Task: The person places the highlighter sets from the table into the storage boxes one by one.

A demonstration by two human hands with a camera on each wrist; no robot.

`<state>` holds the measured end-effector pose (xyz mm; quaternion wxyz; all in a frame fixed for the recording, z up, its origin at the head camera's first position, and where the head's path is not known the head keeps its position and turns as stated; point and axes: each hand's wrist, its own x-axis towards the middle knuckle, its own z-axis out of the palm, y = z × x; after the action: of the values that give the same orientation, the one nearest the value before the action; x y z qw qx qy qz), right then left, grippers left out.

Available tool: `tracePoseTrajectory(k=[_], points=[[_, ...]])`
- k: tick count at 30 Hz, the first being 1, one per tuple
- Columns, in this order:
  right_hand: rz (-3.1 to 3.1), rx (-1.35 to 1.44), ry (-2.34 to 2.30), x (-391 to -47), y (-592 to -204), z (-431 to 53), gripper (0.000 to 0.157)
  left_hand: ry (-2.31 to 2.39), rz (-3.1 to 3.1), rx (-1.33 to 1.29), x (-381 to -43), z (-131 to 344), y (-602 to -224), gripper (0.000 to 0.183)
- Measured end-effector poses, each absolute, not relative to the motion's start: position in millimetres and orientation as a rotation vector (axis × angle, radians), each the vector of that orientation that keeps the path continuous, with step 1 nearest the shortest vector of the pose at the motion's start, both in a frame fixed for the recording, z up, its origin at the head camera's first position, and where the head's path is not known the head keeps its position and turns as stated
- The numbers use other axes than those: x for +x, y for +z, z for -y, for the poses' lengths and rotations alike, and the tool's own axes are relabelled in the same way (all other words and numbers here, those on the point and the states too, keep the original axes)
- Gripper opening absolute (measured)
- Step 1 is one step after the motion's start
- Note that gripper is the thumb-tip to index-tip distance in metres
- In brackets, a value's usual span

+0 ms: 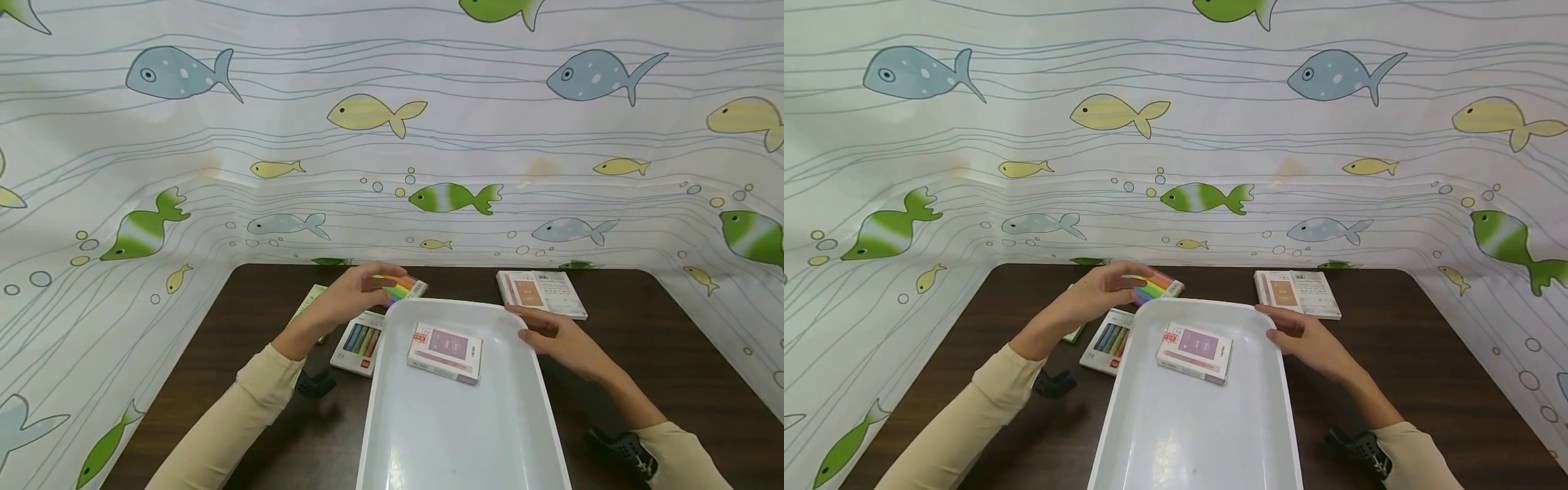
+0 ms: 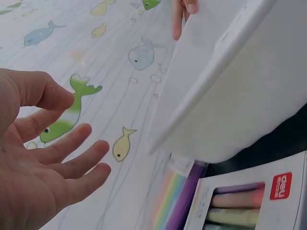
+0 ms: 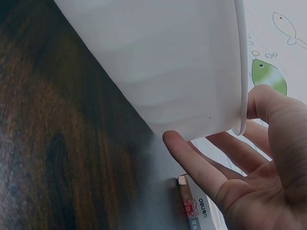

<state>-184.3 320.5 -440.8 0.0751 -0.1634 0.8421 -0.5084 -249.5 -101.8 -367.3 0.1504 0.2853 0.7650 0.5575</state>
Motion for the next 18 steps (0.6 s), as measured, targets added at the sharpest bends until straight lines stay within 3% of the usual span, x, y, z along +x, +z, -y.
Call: tracePoseTrajectory(k=[18], points=[[-2.517, -0.492, -1.539, -183, -439, -320, 0.052, 1.455, -2.42, 0.771, -298, 113, -386, 0.035]])
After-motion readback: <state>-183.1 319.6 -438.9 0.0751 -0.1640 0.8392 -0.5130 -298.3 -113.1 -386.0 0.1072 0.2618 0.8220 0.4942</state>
